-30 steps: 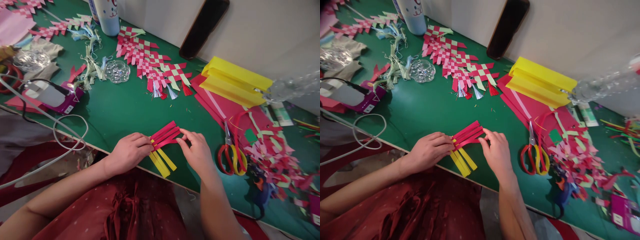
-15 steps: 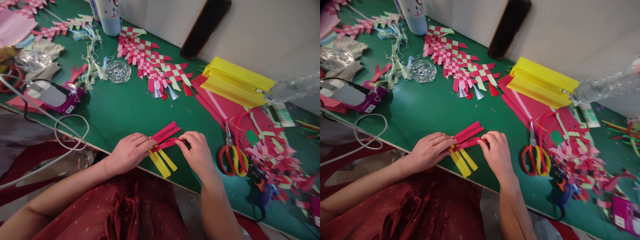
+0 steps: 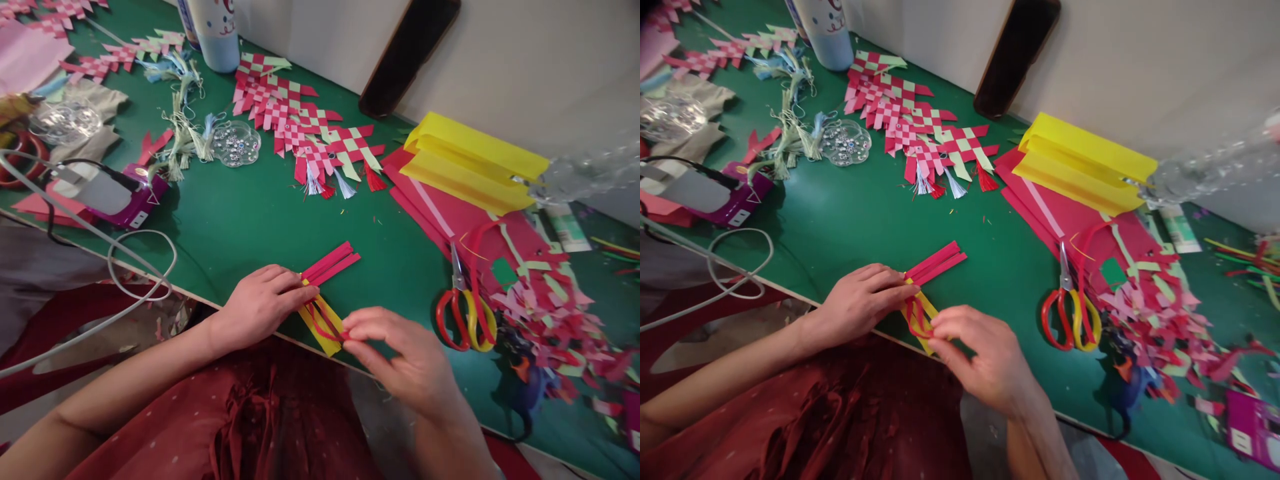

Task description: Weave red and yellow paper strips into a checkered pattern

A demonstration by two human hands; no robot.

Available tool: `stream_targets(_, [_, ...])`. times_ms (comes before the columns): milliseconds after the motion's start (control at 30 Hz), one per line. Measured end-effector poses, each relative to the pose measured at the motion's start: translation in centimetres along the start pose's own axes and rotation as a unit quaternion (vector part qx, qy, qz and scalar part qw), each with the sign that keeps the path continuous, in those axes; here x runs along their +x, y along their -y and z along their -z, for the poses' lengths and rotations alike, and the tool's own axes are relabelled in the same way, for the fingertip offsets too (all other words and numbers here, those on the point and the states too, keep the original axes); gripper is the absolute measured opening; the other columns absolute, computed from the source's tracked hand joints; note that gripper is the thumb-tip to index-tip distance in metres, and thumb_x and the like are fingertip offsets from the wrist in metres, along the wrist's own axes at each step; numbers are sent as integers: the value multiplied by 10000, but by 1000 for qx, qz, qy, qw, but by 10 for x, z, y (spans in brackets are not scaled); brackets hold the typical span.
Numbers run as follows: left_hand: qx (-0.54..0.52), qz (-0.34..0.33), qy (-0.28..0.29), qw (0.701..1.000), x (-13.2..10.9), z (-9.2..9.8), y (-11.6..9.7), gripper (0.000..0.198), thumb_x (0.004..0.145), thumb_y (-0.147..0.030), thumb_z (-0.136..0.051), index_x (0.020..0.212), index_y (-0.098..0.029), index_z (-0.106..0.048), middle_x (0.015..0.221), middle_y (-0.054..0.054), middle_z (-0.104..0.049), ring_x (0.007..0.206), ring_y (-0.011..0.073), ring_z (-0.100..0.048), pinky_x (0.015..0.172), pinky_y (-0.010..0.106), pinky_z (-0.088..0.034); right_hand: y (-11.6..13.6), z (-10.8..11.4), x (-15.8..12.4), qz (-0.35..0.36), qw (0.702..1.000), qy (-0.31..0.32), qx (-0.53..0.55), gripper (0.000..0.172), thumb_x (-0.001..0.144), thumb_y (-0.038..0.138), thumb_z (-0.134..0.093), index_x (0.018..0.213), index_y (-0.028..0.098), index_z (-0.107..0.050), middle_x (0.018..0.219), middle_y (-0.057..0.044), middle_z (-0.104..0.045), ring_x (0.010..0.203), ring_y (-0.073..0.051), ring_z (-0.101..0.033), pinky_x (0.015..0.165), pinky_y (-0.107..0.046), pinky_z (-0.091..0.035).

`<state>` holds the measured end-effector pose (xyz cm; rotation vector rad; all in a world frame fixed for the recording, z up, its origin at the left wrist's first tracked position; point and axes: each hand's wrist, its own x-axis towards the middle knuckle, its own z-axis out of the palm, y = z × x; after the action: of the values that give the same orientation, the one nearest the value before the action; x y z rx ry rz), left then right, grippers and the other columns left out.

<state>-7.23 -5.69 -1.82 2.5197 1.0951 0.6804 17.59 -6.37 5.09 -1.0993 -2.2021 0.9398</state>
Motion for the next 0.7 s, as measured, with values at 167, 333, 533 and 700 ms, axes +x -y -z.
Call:
stream_targets(167, [-11,4,3,1000,-2,-1,0,267,984,-174,-445,1124,-215,-668,1067,74,-665,1000,198,-615,866,354,-516,-10,-7,-11,-94,994,-50,29,202,972,372,-478,1012,248,-633,887,-28,-713,772,-164,-688,701,-296,-564])
stream_targets(333, [-1,-6,-2,1000,-2,-1,1,254,975,-150,-443,1049,-208,-679,1085,74,-661,1025,200,-617,895,365,-521,-32,-24,-25,-173,971,-64,-155,281,909,401,-575,1132,232,-597,996,-72,-678,872,-217,-649,743,-363,-549])
stream_targets(533, [-4,-4,-1,1000,-3,-1,2,245,971,-145,-458,1080,-216,-666,1107,69,-661,1072,196,-615,932,374,-517,-25,-38,-31,-140,960,-64,-234,291,894,424,-594,1108,227,-594,1020,-94,-646,952,-273,-591,810,-443,-515])
stream_targets(700, [-14,-3,7,1000,-4,-3,3,226,974,-163,-472,1095,-216,-656,1122,67,-658,1086,200,-607,936,379,-516,-16,-41,-25,-143,959,-47,-239,97,919,305,-548,910,233,-612,949,-72,-625,861,-237,-571,755,-403,-498])
